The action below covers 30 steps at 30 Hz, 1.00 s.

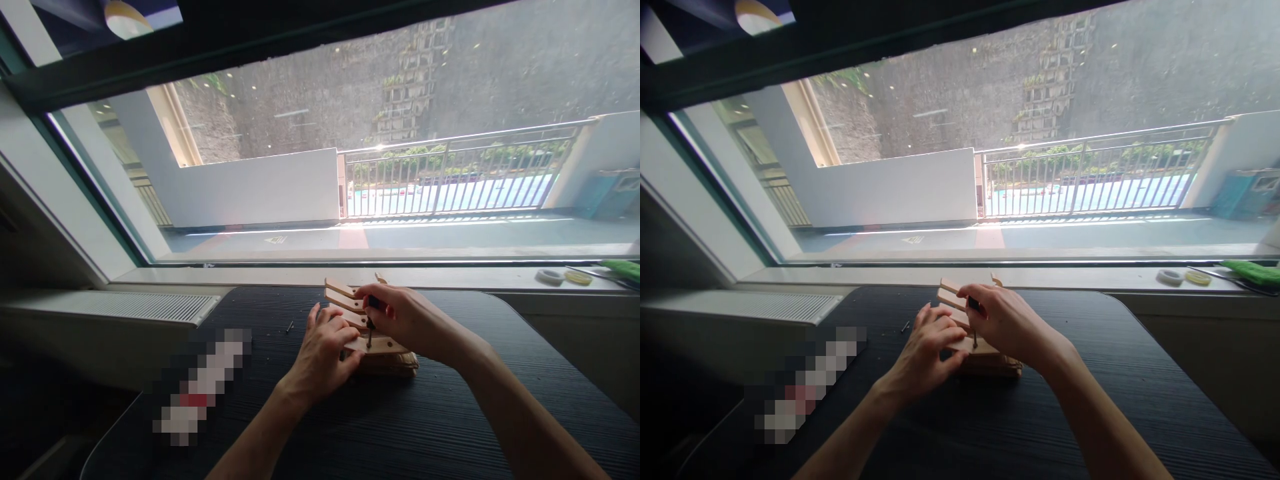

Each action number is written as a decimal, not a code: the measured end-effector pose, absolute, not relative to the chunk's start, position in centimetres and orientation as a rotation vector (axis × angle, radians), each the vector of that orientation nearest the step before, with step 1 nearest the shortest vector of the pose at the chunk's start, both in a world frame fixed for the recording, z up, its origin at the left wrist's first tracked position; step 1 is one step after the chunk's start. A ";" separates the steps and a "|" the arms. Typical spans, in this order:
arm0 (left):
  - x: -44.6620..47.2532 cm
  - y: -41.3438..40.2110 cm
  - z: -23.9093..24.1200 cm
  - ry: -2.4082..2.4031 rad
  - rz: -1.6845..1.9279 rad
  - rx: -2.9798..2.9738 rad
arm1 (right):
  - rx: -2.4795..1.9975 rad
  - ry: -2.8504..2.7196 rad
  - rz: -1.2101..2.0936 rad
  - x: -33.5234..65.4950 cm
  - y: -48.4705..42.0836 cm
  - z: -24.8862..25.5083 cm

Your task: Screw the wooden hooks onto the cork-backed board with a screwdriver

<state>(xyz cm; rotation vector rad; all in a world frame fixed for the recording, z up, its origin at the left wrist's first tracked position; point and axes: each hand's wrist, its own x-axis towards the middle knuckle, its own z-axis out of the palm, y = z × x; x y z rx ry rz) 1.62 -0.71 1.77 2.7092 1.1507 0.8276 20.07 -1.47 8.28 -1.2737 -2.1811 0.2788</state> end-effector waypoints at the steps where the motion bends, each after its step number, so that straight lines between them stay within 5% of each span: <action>1: 1.6 -0.7 1.8 1.150 0.827 2.708 | -1.263 -2.179 0.288 20.1 -1.5 8.4; 16: 1.7 -0.7 1.6 1.135 0.842 2.714 | -1.312 -2.196 -0.074 19.1 -0.3 7.0; 30: 1.6 -0.6 1.5 1.140 0.849 2.720 | -1.241 -2.157 0.126 20.7 -0.4 7.8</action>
